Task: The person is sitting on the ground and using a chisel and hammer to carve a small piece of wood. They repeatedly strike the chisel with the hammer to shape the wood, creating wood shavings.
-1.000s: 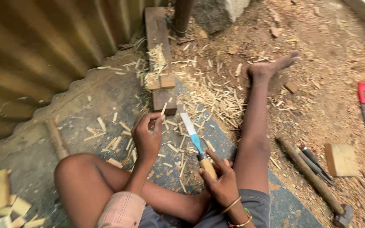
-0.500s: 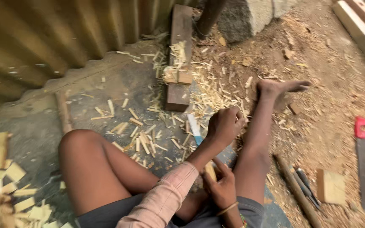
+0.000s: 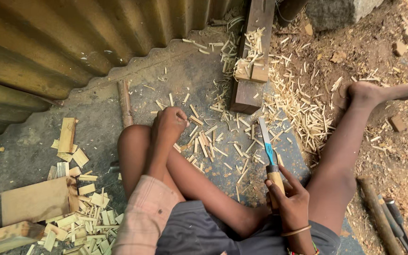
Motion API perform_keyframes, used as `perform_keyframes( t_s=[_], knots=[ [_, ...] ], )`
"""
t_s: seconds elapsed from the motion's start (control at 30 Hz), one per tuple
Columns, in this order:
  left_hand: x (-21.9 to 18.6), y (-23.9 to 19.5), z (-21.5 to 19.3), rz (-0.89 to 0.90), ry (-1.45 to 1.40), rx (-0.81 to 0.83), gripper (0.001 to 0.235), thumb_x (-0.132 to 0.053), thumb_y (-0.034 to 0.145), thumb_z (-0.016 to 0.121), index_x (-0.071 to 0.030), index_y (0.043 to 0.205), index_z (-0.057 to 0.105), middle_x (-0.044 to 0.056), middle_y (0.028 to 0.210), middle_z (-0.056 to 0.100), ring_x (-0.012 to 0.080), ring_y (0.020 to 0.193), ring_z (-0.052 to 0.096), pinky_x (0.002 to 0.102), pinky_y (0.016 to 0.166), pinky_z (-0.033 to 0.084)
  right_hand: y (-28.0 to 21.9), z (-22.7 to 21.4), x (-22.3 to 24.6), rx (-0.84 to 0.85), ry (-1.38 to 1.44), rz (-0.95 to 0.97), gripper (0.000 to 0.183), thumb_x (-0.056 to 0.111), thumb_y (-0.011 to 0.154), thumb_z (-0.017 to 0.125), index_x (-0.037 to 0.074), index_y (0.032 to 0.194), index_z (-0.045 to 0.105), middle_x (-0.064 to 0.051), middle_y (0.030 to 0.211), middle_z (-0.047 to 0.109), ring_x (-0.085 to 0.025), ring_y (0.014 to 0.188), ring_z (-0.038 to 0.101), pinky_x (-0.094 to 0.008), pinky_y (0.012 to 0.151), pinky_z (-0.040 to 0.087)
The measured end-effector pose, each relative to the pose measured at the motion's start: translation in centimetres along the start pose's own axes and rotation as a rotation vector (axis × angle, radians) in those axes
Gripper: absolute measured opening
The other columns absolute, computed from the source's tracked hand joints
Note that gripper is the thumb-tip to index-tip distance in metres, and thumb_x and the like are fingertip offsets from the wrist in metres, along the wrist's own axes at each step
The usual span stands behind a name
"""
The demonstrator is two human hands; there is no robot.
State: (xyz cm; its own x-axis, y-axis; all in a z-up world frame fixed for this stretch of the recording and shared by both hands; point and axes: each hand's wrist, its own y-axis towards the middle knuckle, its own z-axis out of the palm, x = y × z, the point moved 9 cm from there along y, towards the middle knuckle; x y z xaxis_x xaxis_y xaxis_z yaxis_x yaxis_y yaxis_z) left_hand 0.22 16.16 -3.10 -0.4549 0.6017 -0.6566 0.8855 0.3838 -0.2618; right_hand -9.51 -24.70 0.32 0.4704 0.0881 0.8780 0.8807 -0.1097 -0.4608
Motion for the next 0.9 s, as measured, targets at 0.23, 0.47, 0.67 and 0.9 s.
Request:
perform_keyframes(
  t_s=[0.23,0.47,0.67,0.9],
  knots=[
    [-1.1,2.5,-2.9,0.0,0.278,-0.084,0.007,-0.013,0.076,0.081,-0.018,0.08,0.079,0.012,0.093,0.076,0.039,0.089,0.072,0.046,0.079,0.057,-0.2,-0.8,-0.7,-0.041,-0.023,0.064,0.064,0.009,0.083,0.076,0.006,0.145,0.06,-0.013,0.081,0.07,-0.015,0.053,0.058,-0.03,0.041,0.043],
    [0.9,3.0,-0.4,-0.006,0.282,0.03,0.015,-0.004,0.077,0.071,-0.013,0.089,0.073,0.016,0.097,0.074,0.0406,0.094,0.07,0.049,0.083,0.056,0.1,0.4,0.0,0.005,-0.044,0.03,0.064,0.009,0.085,0.074,0.005,0.146,0.056,-0.012,0.092,0.074,-0.013,0.059,0.062,-0.028,0.046,0.048],
    [1.7,3.7,1.6,0.032,0.316,0.048,0.009,-0.004,0.081,0.068,-0.008,0.088,0.074,0.022,0.098,0.072,0.0446,0.095,0.069,0.051,0.084,0.055,0.5,-0.2,-0.5,-0.006,-0.062,0.026,0.064,0.008,0.085,0.074,0.005,0.147,0.056,-0.013,0.095,0.075,-0.014,0.061,0.063,-0.029,0.048,0.05],
    [-0.8,2.7,1.7,0.118,-0.056,0.157,0.012,-0.001,0.079,0.074,-0.004,0.091,0.075,0.017,0.09,0.077,0.0288,0.085,0.074,0.039,0.076,0.059,0.0,-0.7,0.8,-0.029,0.053,-0.017,0.064,0.008,0.088,0.07,0.004,0.149,0.053,-0.018,0.097,0.076,-0.017,0.062,0.065,-0.029,0.05,0.052]
  ],
)
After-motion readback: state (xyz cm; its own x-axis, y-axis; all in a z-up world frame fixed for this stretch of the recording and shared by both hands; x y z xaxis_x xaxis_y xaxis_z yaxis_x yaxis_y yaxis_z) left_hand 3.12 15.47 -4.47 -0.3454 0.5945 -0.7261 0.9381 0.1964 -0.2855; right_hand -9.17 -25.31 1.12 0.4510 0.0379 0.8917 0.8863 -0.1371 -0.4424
